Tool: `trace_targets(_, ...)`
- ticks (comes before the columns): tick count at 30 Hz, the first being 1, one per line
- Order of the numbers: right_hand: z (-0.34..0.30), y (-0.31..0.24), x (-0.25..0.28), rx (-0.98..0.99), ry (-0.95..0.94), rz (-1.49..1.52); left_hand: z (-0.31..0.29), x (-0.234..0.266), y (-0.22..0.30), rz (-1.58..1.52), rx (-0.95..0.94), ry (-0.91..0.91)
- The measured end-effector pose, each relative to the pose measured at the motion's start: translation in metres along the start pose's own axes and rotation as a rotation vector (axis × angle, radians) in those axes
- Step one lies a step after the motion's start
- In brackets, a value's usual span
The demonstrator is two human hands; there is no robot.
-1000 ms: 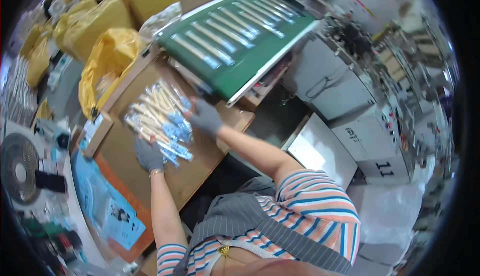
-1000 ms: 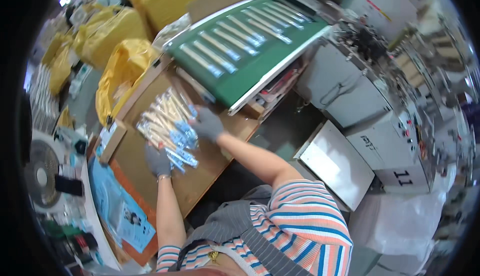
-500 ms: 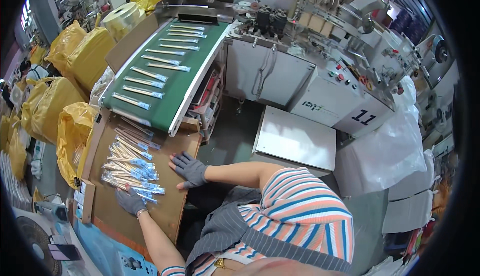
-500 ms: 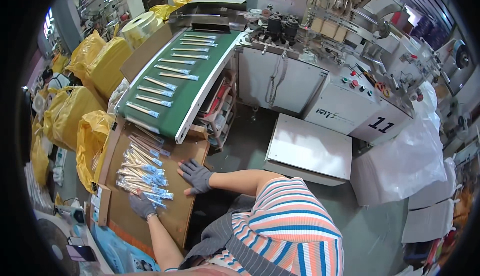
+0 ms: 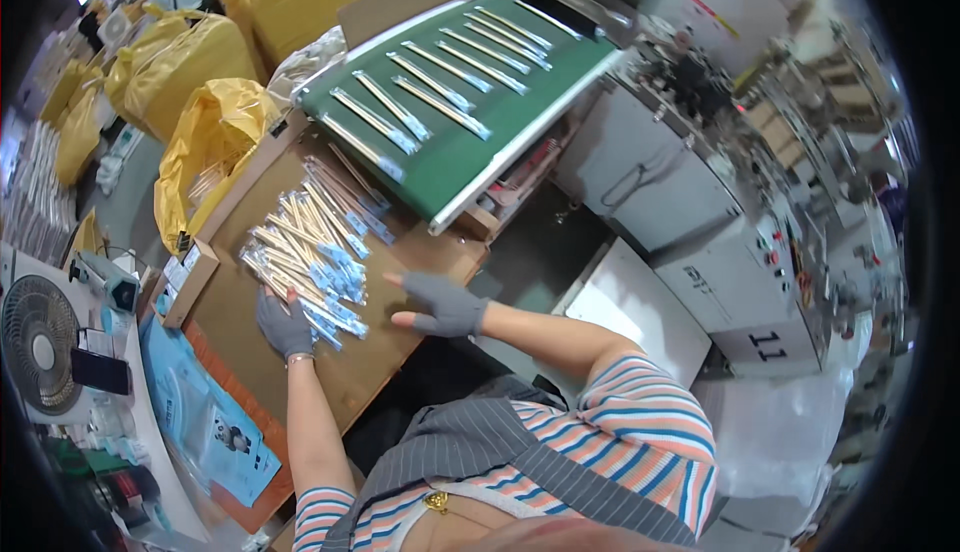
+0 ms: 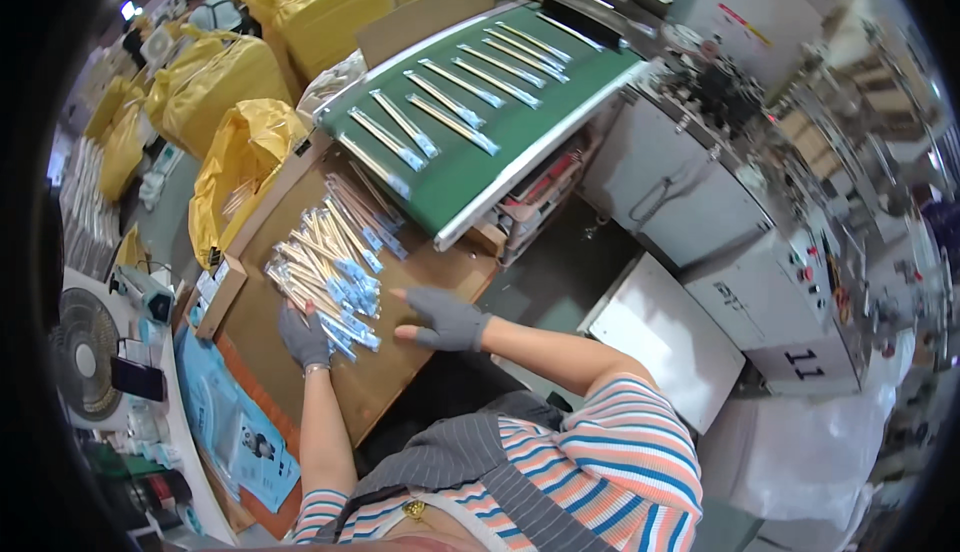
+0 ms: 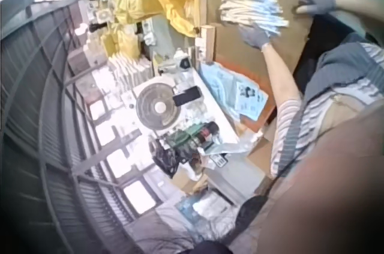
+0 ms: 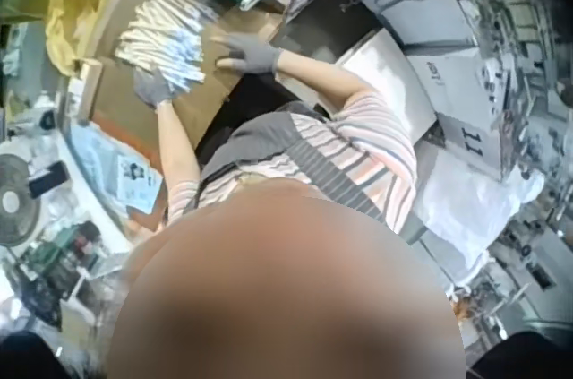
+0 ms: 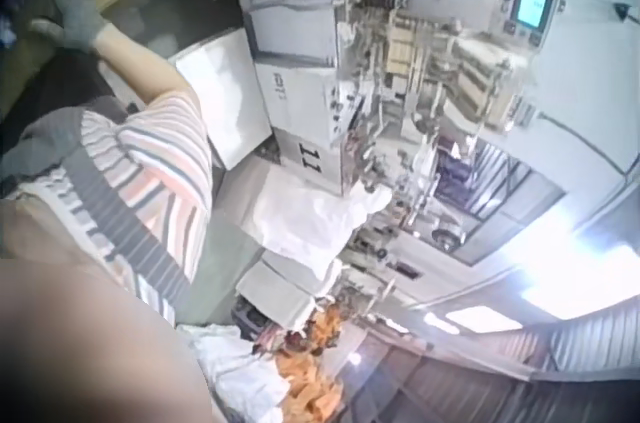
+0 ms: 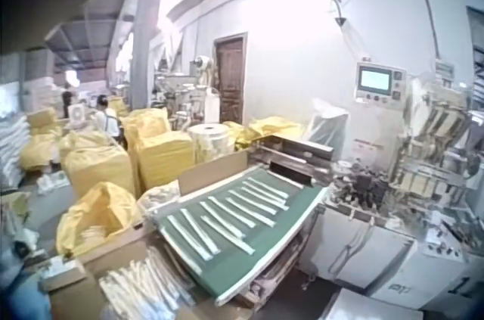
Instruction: Sorting and packaging bulk disposable chopsticks into plastic bags, sealing boxes, and feeding an automated packaging machine.
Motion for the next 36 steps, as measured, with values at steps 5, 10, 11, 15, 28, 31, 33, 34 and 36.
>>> trace_targets(5, 0.074, 0.132, 0.196, -0.048, 0.609, -0.426, 0.002, -0.006, 0.001, -0.201, 0.091, -0.102)
trace_targets(10, 0.082, 0.404, 0.355, -0.818, 0.673, -1.207, 0.002, -0.007, 0.002, -0.151, 0.151, -0.087)
trace_targets(11, 0.091, 0.408, 0.356, -0.980, 0.447, -1.019, 0.000, 0.005, 0.003, -0.089, 0.141, -0.078)
trace_targets(15, 0.079, 0.484, 0.368, -1.093, 0.320, -0.704, 0.009, -0.004, 0.014, -0.103, 0.143, -0.097)
trace_targets(28, 0.192, 0.043, 0.037, -0.041, 0.039, -0.756, -0.005, -0.016, -0.020, 0.052, 0.205, -0.087)
trace_targets(31, 0.225, 0.083, -0.010, -0.350, -0.047, -0.573, 0.001, -0.019, -0.010, -0.329, 0.706, 0.004)
trace_targets(33, 0.217, 0.118, -0.019, -0.758, -0.188, -0.182, -0.002, -0.013, -0.004, -0.623, 0.950, 0.159)
trace_targets(34, 0.206, 0.126, -0.028, -0.952, -0.242, 0.105, -0.004, -0.016, -0.016, -0.733, 0.976, 0.245)
trace_targets(36, 0.224, 0.126, -0.055, -0.862, -0.128, -0.073, 0.001, -0.060, -0.052, -1.244, 0.978, 0.129)
Point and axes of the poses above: each hand's wrist, its own z-axis towards the middle knuckle, its own x-axis out of the back of the hand, y = z × x, the point moved 9 cm from there along z, towards the middle knuckle, and after that the axes turned 14 degrees about -z, right-handed, at the moved point
